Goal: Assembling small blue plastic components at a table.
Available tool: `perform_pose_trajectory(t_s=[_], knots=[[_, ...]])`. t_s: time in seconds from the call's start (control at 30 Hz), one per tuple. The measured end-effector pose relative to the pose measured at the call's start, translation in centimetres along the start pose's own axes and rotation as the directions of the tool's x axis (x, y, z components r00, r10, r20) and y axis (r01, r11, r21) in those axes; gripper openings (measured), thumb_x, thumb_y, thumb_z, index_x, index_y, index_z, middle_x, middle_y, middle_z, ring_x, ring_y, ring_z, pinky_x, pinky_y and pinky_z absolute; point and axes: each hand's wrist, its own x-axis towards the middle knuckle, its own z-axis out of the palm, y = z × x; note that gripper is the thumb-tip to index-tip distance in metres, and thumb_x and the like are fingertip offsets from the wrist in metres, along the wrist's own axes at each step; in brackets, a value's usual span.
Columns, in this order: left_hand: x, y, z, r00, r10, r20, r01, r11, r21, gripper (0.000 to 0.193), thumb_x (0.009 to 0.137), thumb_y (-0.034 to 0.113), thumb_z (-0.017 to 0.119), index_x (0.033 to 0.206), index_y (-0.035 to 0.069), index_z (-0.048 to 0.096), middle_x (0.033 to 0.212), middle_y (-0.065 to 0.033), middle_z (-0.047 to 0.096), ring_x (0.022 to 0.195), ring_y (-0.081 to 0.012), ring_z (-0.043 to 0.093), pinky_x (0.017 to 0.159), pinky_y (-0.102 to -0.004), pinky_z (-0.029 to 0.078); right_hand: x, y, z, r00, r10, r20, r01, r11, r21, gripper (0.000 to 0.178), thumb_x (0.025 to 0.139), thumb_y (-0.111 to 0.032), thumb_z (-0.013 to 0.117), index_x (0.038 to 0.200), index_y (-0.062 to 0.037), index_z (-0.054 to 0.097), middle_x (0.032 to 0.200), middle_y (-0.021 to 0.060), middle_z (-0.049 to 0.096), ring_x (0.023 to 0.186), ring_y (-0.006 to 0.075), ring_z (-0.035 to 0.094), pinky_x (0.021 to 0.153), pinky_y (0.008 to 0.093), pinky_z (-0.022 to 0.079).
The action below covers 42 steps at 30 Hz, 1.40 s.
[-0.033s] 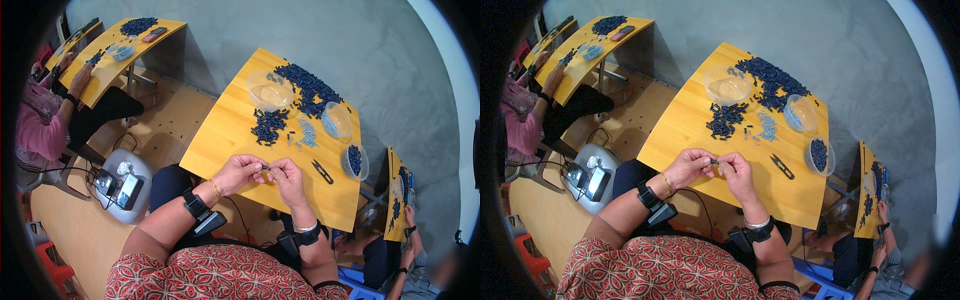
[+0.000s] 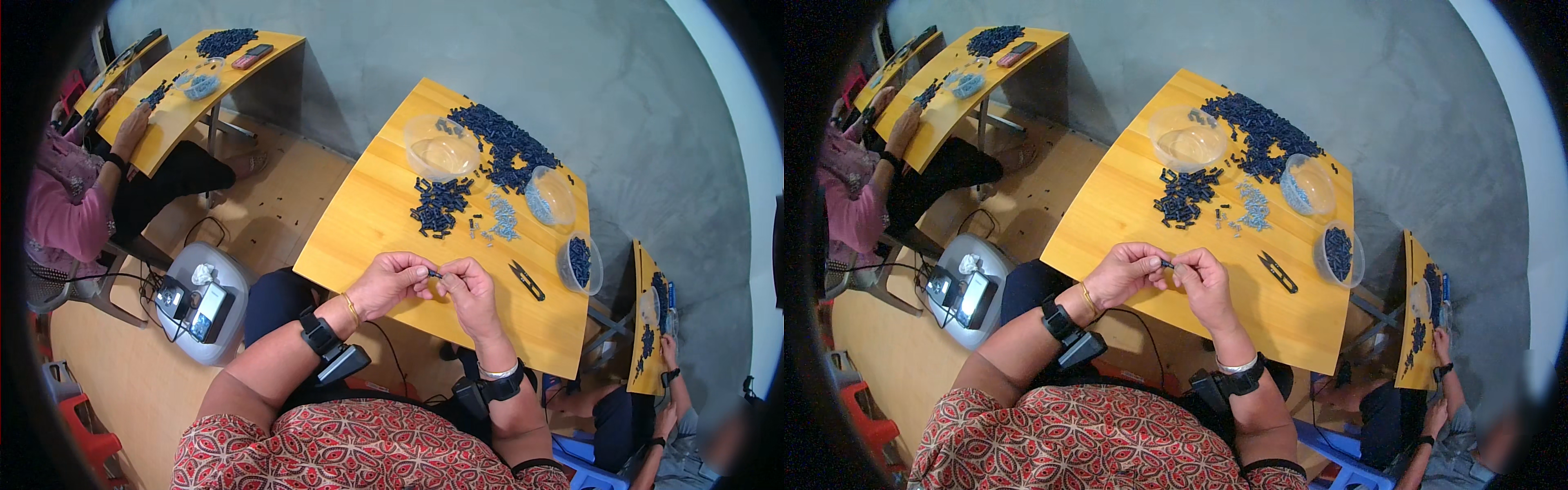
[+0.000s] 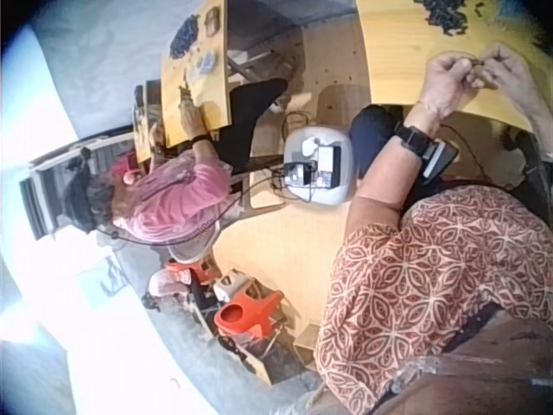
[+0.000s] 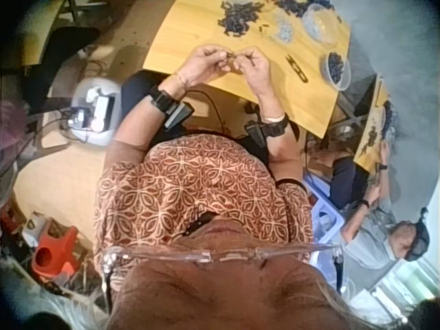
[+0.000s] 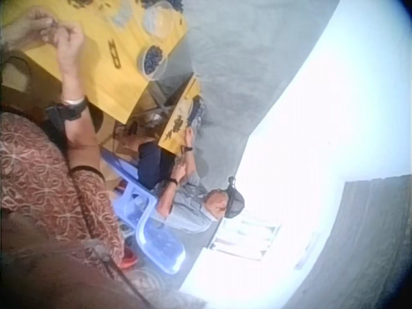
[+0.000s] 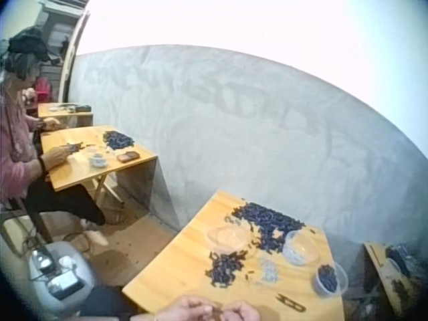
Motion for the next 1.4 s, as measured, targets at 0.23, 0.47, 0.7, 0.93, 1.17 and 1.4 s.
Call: perform_pose_trajectory(t_s=[0.23,0.47,0.7,0.93,1.17,1.4], knots=[[0.0,0.0,0.0,1.000,0.002,0.005,-0.002,1.000,0.010,0.018,0.087,0.008,0.050,0.099,-0.005,0.057,0.084,-0.0106,0.061,0.070,-0.0149,0.059,0.067,-0.0251,0.050,0.1,0.2,-0.2,1.000,-0.016,0.005,0.016,0.998,-0.057,0.003,0.083,0.000,0.051,0.086,-0.0013,0.053,0.071,-0.0002,0.053,0.062,0.0047,0.048,0.056,0.0185,0.041],[0.0,0.0,-0.1,0.999,0.018,0.045,-0.018,1.000,0.002,0.015,0.085,0.006,0.053,0.092,-0.005,0.060,0.074,-0.0071,0.057,0.063,-0.0133,0.052,0.066,-0.0295,0.051,0.0,-0.1,0.1,0.993,-0.107,0.054,0.116,0.971,-0.211,0.005,0.082,0.003,0.052,0.082,-0.0018,0.052,0.070,-0.0009,0.052,0.061,0.0053,0.046,0.055,0.0193,0.040],[0.0,-0.1,-0.1,0.999,0.038,0.012,-0.039,0.998,0.056,0.012,0.085,0.008,0.055,0.089,-0.002,0.060,0.071,-0.0055,0.055,0.063,-0.0128,0.051,0.064,-0.0327,0.052,0.2,0.6,0.5,0.990,-0.135,0.035,0.139,0.972,-0.188,0.004,0.082,0.002,0.052,0.084,-0.0017,0.054,0.070,-0.0011,0.052,0.063,0.0057,0.048,0.057,0.0188,0.040],[0.1,-0.1,0.3,0.999,0.035,-0.040,-0.036,0.999,-0.036,0.012,0.085,0.006,0.054,0.089,-0.003,0.060,0.071,-0.0047,0.056,0.061,-0.0117,0.051,0.061,-0.0289,0.052,-0.4,-0.7,-0.5,0.994,-0.065,-0.083,0.052,0.987,-0.154,0.009,0.082,-0.002,0.054,0.092,-0.0016,0.056,0.076,0.0017,0.055,0.065,0.0070,0.050,0.057,0.0207,0.041],[0.0,-0.1,0.1,0.999,0.014,-0.039,-0.014,1.000,0.004,0.011,0.084,0.008,0.055,0.089,-0.001,0.060,0.072,-0.0040,0.056,0.061,-0.0119,0.050,0.060,-0.0298,0.051,-0.5,-2.0,0.5,0.928,-0.363,0.087,0.323,0.664,-0.674,0.013,0.075,0.001,0.057,0.087,-0.0010,0.053,0.074,0.0118,0.053,0.065,0.0237,0.055,0.057,0.0303,0.045],[0.3,-0.5,0.0,0.997,0.033,-0.074,-0.028,0.998,0.060,0.014,0.084,0.007,0.056,0.094,-0.002,0.060,0.081,-0.0071,0.061,0.067,-0.0138,0.056,0.062,-0.0260,0.051,-0.4,-1.4,0.3,0.916,-0.374,0.144,0.356,0.597,-0.718,0.008,0.075,0.003,0.057,0.081,-0.0007,0.053,0.076,0.0111,0.054,0.066,0.0225,0.057,0.057,0.0293,0.045]])
